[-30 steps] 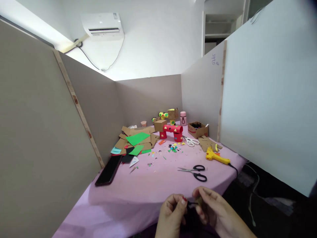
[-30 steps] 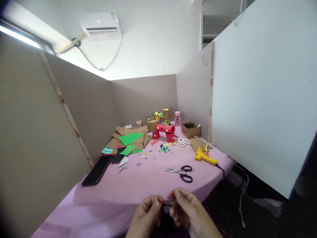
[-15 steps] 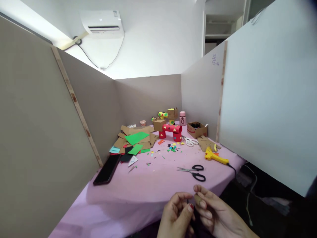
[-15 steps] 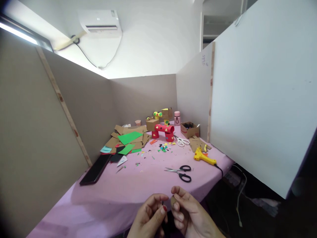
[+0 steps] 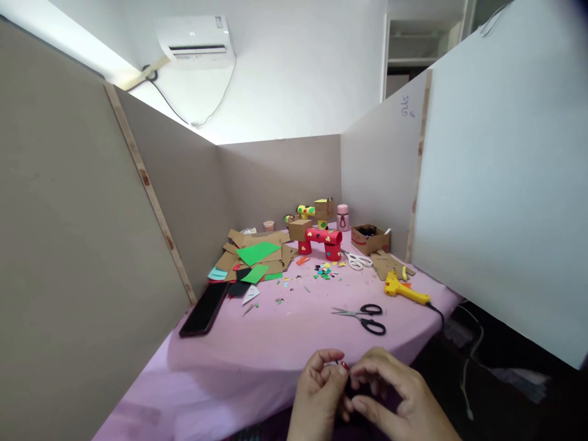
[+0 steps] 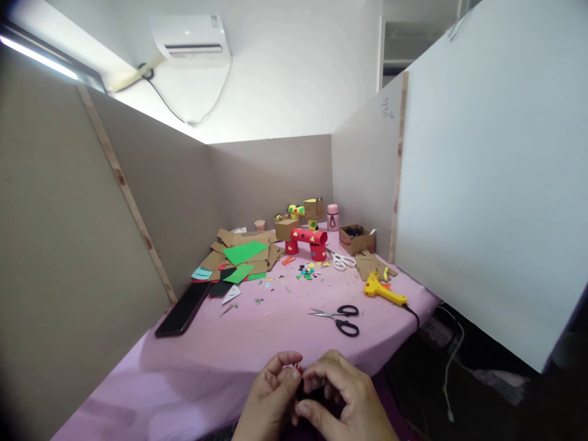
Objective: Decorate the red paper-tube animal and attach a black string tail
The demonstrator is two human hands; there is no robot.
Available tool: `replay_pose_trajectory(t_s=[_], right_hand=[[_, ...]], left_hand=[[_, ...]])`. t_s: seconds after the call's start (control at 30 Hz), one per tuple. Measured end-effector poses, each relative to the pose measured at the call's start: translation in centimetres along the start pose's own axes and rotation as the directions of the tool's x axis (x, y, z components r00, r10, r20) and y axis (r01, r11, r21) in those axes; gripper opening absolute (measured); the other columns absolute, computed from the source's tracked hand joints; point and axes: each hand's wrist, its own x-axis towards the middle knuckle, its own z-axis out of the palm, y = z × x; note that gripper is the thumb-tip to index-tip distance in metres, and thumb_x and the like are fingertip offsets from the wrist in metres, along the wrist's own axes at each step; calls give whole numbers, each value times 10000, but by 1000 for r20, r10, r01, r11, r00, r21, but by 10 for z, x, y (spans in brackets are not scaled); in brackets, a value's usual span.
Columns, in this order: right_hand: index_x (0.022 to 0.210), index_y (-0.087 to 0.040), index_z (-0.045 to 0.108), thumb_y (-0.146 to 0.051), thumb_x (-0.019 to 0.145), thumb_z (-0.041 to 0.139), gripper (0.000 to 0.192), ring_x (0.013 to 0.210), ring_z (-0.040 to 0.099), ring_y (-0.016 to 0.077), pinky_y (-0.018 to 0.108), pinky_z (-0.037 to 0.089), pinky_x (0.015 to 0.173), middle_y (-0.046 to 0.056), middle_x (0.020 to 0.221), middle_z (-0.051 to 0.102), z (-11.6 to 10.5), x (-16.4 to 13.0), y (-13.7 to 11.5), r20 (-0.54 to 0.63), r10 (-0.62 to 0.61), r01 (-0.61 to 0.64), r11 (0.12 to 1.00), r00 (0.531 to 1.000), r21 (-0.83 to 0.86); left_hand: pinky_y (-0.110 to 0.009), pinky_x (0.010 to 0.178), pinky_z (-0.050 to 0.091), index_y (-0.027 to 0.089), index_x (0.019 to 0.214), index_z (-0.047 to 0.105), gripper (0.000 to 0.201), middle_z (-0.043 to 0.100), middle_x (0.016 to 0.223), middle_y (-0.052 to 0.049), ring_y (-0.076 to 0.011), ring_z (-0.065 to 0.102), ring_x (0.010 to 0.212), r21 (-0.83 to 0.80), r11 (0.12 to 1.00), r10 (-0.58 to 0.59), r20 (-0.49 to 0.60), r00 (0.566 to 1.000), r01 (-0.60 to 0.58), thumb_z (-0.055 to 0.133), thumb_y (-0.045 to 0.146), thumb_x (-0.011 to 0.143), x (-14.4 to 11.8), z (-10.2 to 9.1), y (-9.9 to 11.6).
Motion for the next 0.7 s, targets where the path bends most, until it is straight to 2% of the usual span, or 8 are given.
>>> replay_pose_trajectory(t_s=[0.1,0.23,0.5,0.7], right_hand=[[856,-205,631,-367,890,514,203,684,579,191,274,437,644,27,752,598,1,1,0,-12,58,-57,997,998,46],[874,-202,651,-368,871,563,188,724,601,215,294,456,675,45,790,626,1,2,4,9,124,-124,989,992,83],[821,-197,657,-311,828,625,119,646,565,198,285,446,605,36,727,587,3,0,7,-10,49,-49,998,999,-26],[818,-204,688,-273,847,581,130,616,554,185,266,450,555,48,746,556,4,-1,6,-9,3,-4,997,1000,-82]], left_hand=[[-164,376,293,158,873,517,547,591,538,47,-53,474,363,67,998,8,-8,1000,-7,766,543,575,-2,1,2],[-169,376,322,149,932,504,549,592,522,43,-72,501,376,131,990,42,-9,999,-41,723,551,627,-3,2,3],[-153,367,331,136,1008,486,559,612,555,24,-65,495,380,252,960,129,0,992,-124,621,591,713,-6,3,1],[-151,364,343,137,1021,465,536,593,512,37,-80,516,378,241,965,99,13,995,-99,588,579,743,-5,3,0]])
